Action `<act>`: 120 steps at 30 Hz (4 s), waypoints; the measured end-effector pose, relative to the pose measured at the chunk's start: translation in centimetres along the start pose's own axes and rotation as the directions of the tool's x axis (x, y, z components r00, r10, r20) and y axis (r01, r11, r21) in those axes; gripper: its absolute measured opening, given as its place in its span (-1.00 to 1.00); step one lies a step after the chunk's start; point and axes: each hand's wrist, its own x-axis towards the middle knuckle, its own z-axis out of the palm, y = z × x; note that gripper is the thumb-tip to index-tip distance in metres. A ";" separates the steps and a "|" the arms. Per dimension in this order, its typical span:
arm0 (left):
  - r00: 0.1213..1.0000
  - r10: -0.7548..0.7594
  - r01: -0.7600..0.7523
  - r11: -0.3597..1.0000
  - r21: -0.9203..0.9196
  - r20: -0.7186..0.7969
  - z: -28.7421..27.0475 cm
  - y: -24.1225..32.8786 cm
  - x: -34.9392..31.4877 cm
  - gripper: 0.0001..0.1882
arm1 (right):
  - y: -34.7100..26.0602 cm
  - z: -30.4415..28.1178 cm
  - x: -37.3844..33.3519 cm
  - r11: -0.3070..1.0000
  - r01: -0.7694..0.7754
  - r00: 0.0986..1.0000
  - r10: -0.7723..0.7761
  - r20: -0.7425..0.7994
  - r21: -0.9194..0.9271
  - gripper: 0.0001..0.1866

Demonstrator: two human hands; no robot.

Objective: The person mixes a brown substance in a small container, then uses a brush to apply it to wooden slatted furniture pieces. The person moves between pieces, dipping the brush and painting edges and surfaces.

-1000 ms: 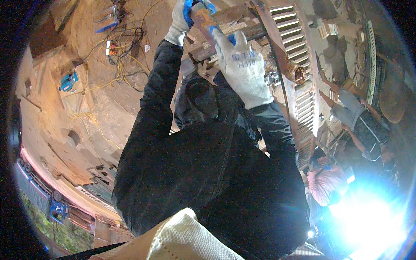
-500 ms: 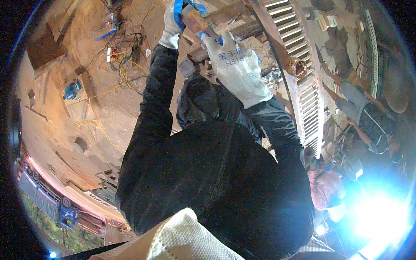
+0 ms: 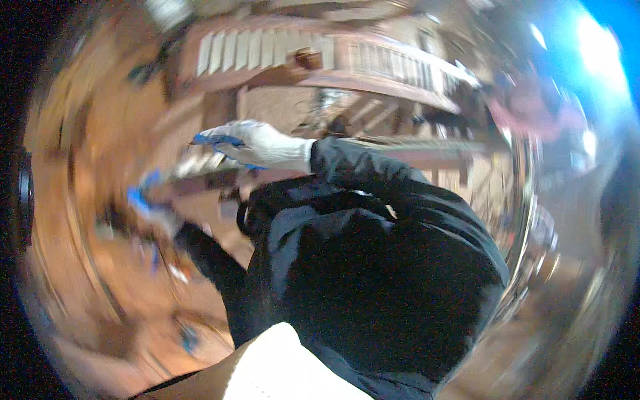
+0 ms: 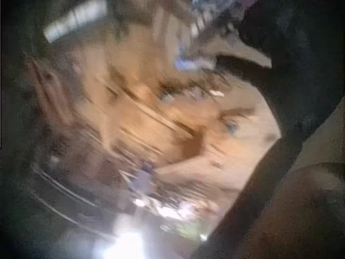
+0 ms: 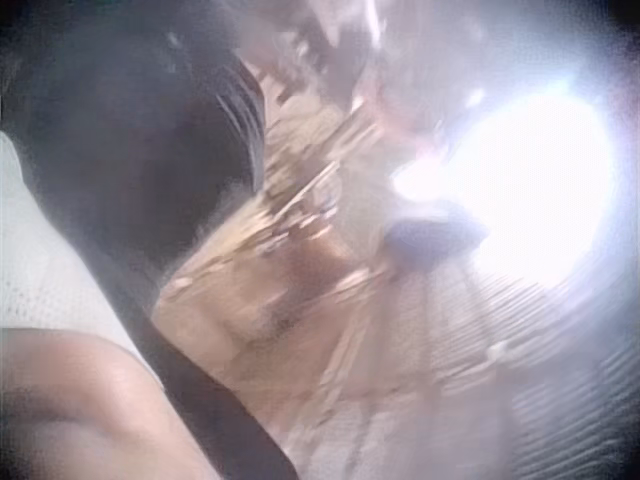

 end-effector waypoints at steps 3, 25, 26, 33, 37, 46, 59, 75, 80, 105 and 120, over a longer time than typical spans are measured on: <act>0.981 0.049 0.018 0.942 0.334 -0.190 3.7 -1.4 0.4 -0.46 | 2.3 -5.1 -5.3 0.781 -0.418 0.849 0.517 -0.105 0.464 -0.55; 0.879 0.251 0.076 0.765 0.640 -0.405 3.4 0.4 1.4 -0.24 | 8.3 -6.2 -10.9 0.758 -0.554 0.723 0.643 -0.252 0.344 -0.50; 0.878 0.256 0.074 0.763 0.642 -0.405 3.4 0.9 1.3 -0.24 | 8.9 -5.8 -10.8 0.764 -0.547 0.733 0.634 -0.246 0.342 -0.51; 0.873 0.257 0.078 0.765 0.639 -0.414 4.5 0.9 0.2 -0.24 | 10.6 -4.7 -11.4 0.810 -0.522 0.776 0.581 -0.246 0.268 -0.52; 0.876 0.234 0.098 0.770 0.631 -0.422 5.2 0.6 0.0 -0.23 | 5.8 -6.7 -11.1 0.714 -0.661 0.685 0.700 -0.200 0.232 -0.52; 0.896 0.182 0.070 0.842 0.534 -0.406 5.7 0.7 -0.7 -0.38 | 8.4 -6.5 -11.6 0.704 -0.615 0.710 0.690 -0.138 0.355 -0.52; 0.922 0.170 -0.045 0.939 0.341 -0.347 7.0 -1.7 -0.4 -0.36 | 8.3 -6.9 -12.1 0.572 -0.522 0.697 0.714 -0.070 0.633 -0.57; 0.878 0.254 -0.021 0.867 0.498 -0.405 5.1 -3.2 2.0 -0.33 | 5.1 -11.9 -15.7 0.802 -0.554 0.797 0.432 -0.423 -0.225 -0.61; 0.817 0.278 0.092 0.802 0.590 -0.505 8.6 -2.5 3.3 -0.29 | 8.0 -17.7 -21.1 0.664 -0.710 0.646 0.482 -0.592 -0.234 -0.59; 0.454 -0.816 -0.726 -0.107 0.680 0.356 38.2 -22.4 -1.1 -0.44 | 1.6 -16.4 -28.6 0.825 -0.564 0.365 0.283 -0.887 0.031 -0.60; 0.472 -0.846 -0.722 -0.208 0.660 0.249 39.1 -22.3 -1.1 -0.36 | -0.8 -11.6 -28.3 0.338 -0.867 0.468 0.305 -0.829 -0.365 -0.71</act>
